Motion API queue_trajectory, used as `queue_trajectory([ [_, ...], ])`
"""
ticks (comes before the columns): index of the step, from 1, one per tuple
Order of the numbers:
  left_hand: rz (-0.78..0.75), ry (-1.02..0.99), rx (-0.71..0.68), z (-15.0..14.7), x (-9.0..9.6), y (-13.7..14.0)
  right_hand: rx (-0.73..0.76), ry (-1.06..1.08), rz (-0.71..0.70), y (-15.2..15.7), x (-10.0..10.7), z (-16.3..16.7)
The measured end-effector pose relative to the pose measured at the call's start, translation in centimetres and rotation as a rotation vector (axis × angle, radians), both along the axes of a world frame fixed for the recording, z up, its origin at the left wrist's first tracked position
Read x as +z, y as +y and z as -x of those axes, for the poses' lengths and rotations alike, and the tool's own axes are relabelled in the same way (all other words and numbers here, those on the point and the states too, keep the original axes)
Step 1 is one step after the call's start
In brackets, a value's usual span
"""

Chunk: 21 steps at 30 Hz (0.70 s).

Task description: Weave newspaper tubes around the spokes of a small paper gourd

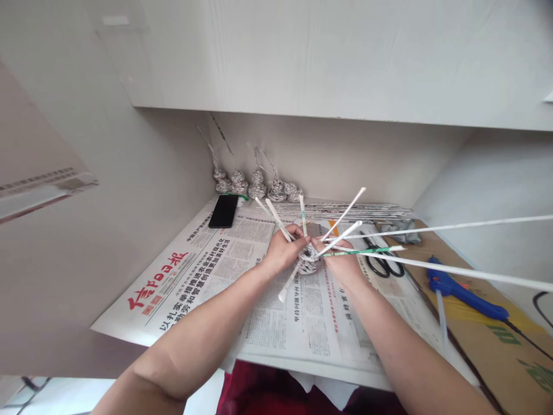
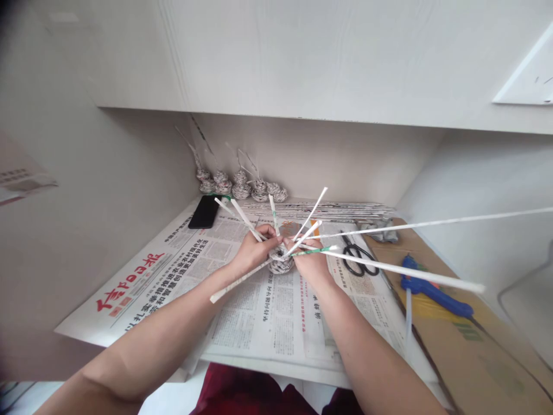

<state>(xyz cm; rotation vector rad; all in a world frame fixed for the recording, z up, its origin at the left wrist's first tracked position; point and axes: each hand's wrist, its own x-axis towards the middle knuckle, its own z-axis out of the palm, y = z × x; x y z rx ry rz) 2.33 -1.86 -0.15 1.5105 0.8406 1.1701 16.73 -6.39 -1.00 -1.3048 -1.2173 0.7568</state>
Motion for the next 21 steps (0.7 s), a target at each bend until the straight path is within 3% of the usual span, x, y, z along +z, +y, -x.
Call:
queue_trajectory([
  [2,0.042,-0.006,-0.073,0.5,0.6,0.0,-0.029,-0.071,0.001,-0.1,0.4,-0.2],
  [5,0.220,0.024,-0.427,2.2,1.8,0.5,-0.040,-0.114,0.003,-0.1,0.8,-0.5],
  [9,0.228,0.074,-0.707,4.5,3.0,1.8,-0.006,-0.080,-0.018,0.0,0.7,-0.8],
  [15,0.361,-0.014,-0.449,4.3,2.4,2.6,0.019,-0.152,0.001,-0.4,0.8,-0.6],
  [21,0.245,0.012,-0.450,2.7,1.8,1.5,0.088,-0.135,0.030,-1.1,1.6,0.3],
])
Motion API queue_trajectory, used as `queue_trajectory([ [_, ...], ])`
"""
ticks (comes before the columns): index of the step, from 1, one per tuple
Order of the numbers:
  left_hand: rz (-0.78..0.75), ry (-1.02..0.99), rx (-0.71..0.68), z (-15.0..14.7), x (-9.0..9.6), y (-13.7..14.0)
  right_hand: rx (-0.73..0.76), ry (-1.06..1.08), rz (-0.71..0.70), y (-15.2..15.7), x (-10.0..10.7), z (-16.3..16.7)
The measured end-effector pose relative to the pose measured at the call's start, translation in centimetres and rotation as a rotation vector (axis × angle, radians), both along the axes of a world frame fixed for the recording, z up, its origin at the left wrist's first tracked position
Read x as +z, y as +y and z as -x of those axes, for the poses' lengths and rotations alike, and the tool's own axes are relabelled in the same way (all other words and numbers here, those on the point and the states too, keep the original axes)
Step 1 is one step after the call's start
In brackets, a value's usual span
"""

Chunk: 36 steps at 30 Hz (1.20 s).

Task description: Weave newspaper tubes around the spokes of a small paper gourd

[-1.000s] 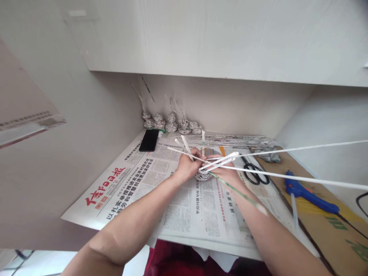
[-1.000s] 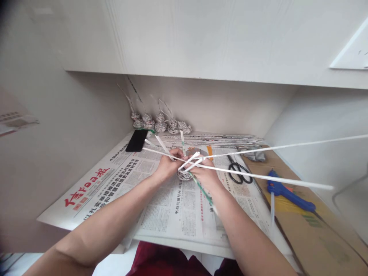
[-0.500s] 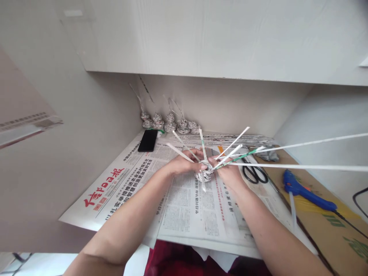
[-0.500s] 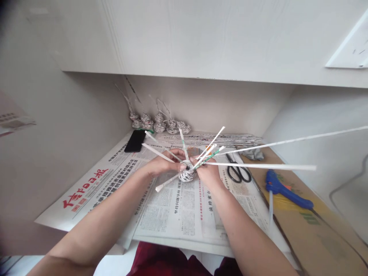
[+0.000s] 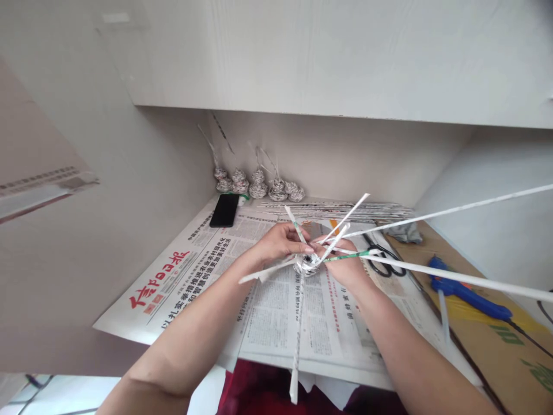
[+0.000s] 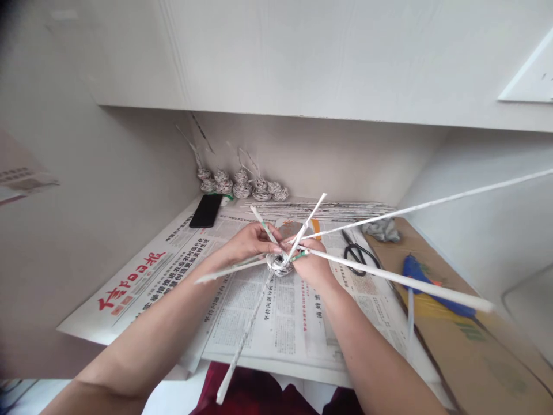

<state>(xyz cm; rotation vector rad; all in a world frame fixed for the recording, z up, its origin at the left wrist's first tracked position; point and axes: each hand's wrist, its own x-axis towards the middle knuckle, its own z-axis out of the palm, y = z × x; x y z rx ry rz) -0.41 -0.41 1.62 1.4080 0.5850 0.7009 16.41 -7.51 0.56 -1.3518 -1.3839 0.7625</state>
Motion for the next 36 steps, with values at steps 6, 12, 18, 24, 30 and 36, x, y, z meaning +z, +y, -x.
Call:
queue_trajectory([
  [6,-0.043,0.019,0.137,-0.4,-0.1,-0.5,-0.026,0.052,0.026,0.1,0.1,0.1],
  [12,-0.050,0.067,0.093,-0.3,-0.2,-0.4,-0.038,0.163,0.002,0.6,-0.6,-0.3],
  [18,-0.048,0.052,0.163,-0.5,0.1,-0.5,-0.052,0.268,0.006,0.6,-0.2,-0.2],
  [24,-0.075,0.029,0.260,-1.1,-0.3,-0.9,0.001,0.256,-0.002,0.7,-0.2,-0.6],
  [30,-0.087,-0.016,0.324,-1.8,-0.4,-1.6,-0.094,0.176,-0.051,0.7,-0.8,-0.4],
  [36,-0.016,-0.128,0.317,-2.4,-0.8,-1.9,-0.191,0.245,-0.039,1.0,-1.6,-0.2],
])
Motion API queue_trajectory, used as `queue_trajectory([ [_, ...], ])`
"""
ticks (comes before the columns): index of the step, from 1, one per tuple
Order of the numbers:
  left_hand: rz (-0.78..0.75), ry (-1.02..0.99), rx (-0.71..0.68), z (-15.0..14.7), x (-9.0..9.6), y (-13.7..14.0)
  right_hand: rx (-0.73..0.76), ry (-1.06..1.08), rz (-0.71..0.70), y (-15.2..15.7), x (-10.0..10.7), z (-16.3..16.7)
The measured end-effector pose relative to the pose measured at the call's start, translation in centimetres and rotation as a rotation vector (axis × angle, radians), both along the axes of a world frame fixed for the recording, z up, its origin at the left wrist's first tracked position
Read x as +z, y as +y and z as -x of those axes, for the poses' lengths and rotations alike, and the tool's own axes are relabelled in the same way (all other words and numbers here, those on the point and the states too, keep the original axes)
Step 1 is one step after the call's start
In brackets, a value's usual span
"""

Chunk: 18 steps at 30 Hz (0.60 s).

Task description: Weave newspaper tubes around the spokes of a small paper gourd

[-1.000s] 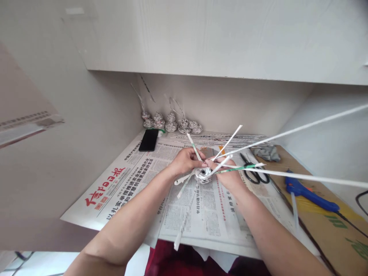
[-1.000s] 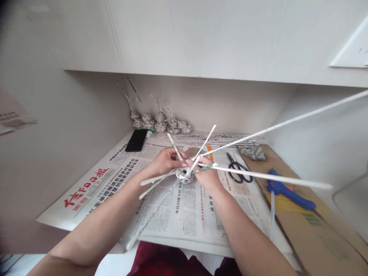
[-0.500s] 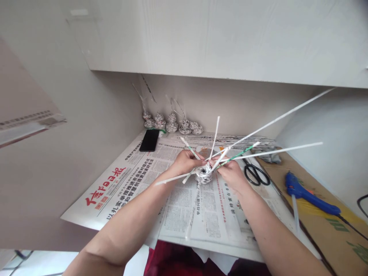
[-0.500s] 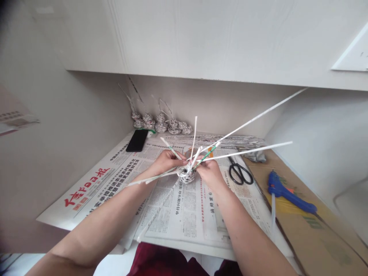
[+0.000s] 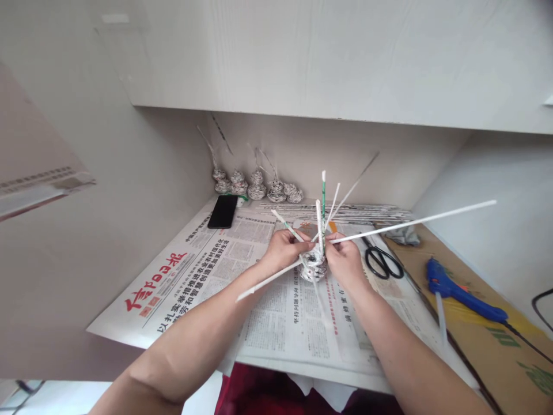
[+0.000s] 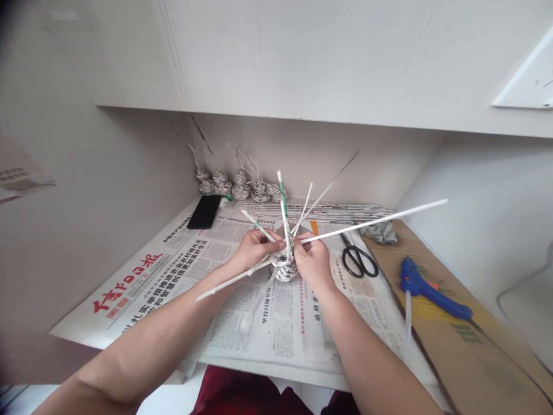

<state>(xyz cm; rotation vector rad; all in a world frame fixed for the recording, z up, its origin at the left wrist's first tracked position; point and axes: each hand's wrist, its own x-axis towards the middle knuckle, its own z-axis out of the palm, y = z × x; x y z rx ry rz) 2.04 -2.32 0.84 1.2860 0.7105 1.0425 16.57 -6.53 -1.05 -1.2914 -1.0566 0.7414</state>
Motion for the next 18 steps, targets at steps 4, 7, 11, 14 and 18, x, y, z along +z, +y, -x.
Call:
queue_trajectory([
  [4,-0.087,0.040,0.033,-0.2,-0.3,-0.1,-0.002,0.147,0.039,0.2,0.3,0.3],
  [7,-0.154,0.107,0.053,-0.2,-0.2,-0.2,-0.013,0.227,0.085,0.1,0.7,0.6],
  [11,-0.190,0.149,0.046,-0.1,-0.3,-0.2,-0.015,0.296,0.148,0.1,0.9,0.6],
  [14,-0.221,0.159,0.012,-0.1,-0.4,-0.1,-0.025,0.314,0.143,0.2,0.9,0.4],
  [18,-0.230,0.190,-0.030,0.1,-0.4,-0.1,-0.068,0.341,0.051,0.4,1.2,-0.1],
])
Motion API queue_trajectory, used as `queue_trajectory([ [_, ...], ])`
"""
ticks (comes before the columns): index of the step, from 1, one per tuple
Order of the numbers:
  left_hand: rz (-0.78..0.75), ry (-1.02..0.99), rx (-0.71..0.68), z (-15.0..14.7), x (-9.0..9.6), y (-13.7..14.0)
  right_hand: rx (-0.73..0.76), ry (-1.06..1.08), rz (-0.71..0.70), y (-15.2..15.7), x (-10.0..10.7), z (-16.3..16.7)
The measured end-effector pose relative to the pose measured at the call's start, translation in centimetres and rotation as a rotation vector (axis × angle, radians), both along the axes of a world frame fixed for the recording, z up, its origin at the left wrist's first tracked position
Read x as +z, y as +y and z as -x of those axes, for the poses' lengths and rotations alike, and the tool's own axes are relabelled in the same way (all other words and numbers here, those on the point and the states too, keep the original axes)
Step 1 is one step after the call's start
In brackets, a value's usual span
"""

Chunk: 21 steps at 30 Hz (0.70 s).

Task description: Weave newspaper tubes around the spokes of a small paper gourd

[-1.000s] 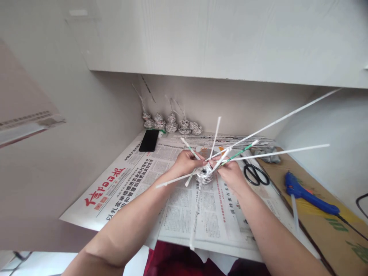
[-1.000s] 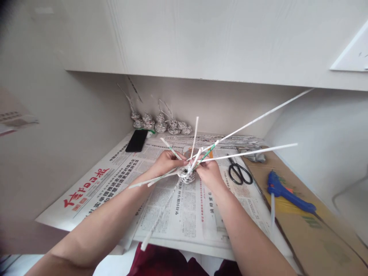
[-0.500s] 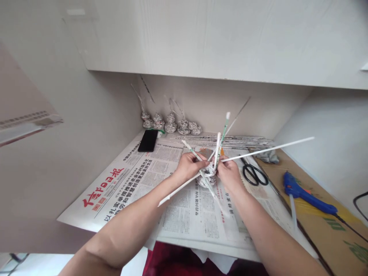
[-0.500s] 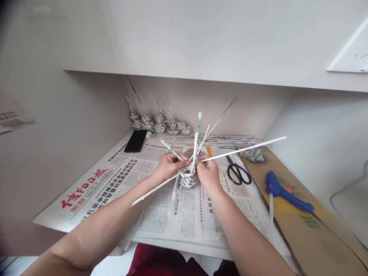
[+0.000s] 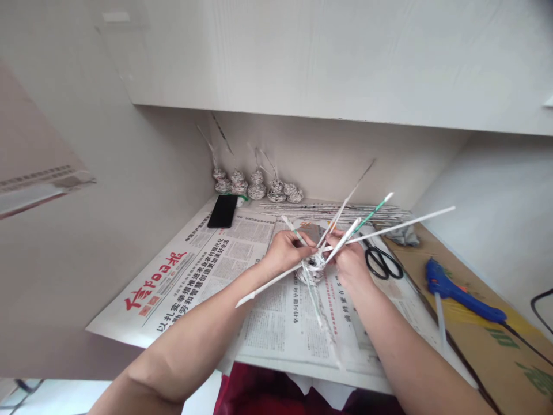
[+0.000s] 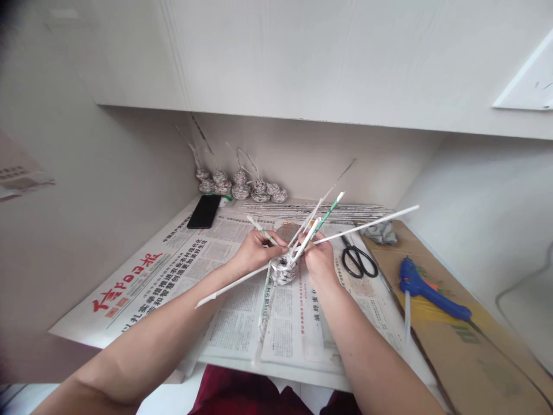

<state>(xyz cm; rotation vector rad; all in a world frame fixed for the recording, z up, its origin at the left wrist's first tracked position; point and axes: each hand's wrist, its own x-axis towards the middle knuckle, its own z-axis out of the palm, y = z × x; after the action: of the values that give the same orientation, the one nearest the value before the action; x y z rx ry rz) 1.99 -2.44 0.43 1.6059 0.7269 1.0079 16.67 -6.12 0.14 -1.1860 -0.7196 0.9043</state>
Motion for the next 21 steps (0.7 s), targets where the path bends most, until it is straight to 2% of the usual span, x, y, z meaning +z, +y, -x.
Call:
queue_trajectory([
  [8,-0.002,-0.023,-0.021,-0.09,-0.04,-0.15,0.022,-0.002,-0.019,-0.27,0.74,0.06],
  [15,-0.008,0.018,0.081,-0.01,0.01,-0.01,0.145,0.040,0.079,-0.47,0.65,0.29],
  [21,-0.009,0.046,0.129,0.11,0.14,0.05,0.254,-0.010,0.113,-0.67,0.83,-0.10],
])
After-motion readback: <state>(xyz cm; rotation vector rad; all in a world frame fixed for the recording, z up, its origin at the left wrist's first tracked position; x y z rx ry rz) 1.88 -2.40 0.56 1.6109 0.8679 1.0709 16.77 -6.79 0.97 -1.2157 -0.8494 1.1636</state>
